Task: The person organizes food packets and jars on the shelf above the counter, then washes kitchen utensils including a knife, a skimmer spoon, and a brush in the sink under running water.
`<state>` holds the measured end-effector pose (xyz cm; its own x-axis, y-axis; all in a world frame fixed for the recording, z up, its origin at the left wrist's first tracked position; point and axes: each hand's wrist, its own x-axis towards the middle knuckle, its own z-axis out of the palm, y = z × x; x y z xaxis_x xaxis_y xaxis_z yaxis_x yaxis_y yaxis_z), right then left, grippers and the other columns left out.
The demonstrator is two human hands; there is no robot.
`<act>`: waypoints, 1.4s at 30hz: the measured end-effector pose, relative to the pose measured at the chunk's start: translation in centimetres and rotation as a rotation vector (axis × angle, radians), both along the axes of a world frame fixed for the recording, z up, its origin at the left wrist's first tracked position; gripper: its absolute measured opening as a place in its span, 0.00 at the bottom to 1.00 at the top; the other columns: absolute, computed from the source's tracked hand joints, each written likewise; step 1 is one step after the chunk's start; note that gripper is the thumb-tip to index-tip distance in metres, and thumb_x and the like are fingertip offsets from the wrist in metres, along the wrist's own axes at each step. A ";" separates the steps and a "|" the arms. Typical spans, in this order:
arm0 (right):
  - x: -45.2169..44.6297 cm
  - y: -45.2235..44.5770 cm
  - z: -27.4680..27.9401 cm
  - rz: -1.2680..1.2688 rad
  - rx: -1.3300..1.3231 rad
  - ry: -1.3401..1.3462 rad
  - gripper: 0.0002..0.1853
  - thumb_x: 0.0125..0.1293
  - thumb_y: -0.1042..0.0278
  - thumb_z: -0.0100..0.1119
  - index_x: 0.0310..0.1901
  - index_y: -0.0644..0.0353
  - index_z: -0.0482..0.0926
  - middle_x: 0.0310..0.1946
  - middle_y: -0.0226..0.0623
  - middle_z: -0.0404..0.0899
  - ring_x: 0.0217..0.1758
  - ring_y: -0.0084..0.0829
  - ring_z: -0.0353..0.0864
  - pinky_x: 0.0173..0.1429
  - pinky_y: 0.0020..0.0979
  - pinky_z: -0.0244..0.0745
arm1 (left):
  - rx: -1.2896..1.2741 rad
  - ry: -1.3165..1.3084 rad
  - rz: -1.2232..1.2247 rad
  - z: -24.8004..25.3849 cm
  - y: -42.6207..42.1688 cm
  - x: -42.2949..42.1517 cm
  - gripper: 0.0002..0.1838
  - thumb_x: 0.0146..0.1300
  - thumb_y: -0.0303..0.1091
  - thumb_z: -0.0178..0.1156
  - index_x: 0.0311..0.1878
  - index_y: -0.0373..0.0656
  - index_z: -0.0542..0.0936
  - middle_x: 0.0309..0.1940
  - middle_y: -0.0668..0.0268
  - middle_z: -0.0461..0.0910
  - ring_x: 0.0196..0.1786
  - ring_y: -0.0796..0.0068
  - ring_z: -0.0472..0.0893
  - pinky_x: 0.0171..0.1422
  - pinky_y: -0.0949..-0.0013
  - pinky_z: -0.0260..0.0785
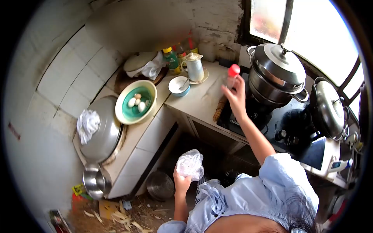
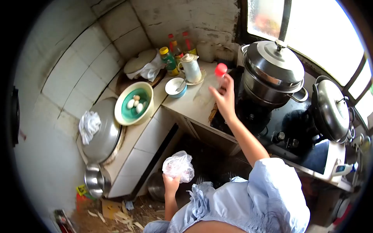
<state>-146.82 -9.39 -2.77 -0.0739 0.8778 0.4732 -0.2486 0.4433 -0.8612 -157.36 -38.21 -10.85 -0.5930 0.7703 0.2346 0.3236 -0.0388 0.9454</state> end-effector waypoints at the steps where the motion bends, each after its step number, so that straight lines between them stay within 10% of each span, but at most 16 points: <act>1: -1.2 3.0 -0.4 -0.102 0.001 -0.033 0.32 0.48 0.69 0.63 0.54 0.60 0.58 0.44 0.37 0.68 0.46 0.28 0.68 0.48 0.28 0.65 | -0.011 -0.004 -0.033 0.2 0.9 -1.7 0.16 0.44 0.21 0.55 0.41 0.32 0.75 0.37 0.59 0.78 0.42 0.69 0.77 0.49 0.69 0.66; 15: -10.9 32.7 -12.4 -0.685 -0.075 -0.411 0.35 0.40 0.67 0.69 0.50 0.64 0.60 0.44 0.48 0.70 0.49 0.40 0.71 0.51 0.33 0.66 | -0.306 -0.104 -0.011 3.7 12.3 -12.0 0.24 0.43 0.27 0.61 0.47 0.35 0.71 0.45 0.55 0.73 0.50 0.64 0.72 0.57 0.65 0.61; 30: -11.8 32.2 -10.7 -0.598 -0.220 -1.030 0.46 0.43 0.66 0.66 0.59 0.69 0.46 0.45 0.60 0.65 0.49 0.50 0.68 0.54 0.39 0.65 | -0.319 0.000 -0.300 0.2 14.0 -18.5 0.23 0.43 0.24 0.56 0.48 0.34 0.70 0.44 0.54 0.74 0.48 0.62 0.75 0.52 0.67 0.65; 32: -11.9 30.8 -12.6 -0.787 0.010 -0.772 0.37 0.45 0.69 0.62 0.57 0.69 0.54 0.45 0.54 0.67 0.47 0.44 0.70 0.52 0.37 0.66 | -0.291 0.020 -0.255 -0.7 13.2 -19.3 0.26 0.43 0.23 0.55 0.51 0.34 0.68 0.44 0.52 0.74 0.48 0.59 0.74 0.52 0.67 0.65; 35: -15.3 18.2 -9.0 -0.371 0.106 -0.179 0.24 0.54 0.80 0.50 0.55 0.62 0.62 0.49 0.41 0.67 0.53 0.32 0.67 0.50 0.29 0.66 | -0.183 -0.044 -0.189 -1.9 12.3 -20.2 0.28 0.44 0.24 0.58 0.52 0.34 0.66 0.43 0.50 0.74 0.46 0.57 0.75 0.50 0.66 0.66; 42: -20.1 -3.8 -7.5 1.049 0.239 -0.556 0.33 0.56 0.52 0.53 0.61 0.59 0.58 0.62 0.44 0.53 0.66 0.39 0.51 0.66 0.39 0.44 | -0.012 0.019 -0.066 -1.4 11.7 -20.0 0.26 0.47 0.29 0.60 0.51 0.35 0.65 0.42 0.48 0.72 0.44 0.51 0.74 0.46 0.62 0.67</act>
<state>-166.92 -13.23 -10.23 -0.9421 0.1642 0.2924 -0.2042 0.4107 -0.8886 -177.34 -26.50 -12.25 -0.5363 0.8104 0.2358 0.3381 -0.0496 0.9398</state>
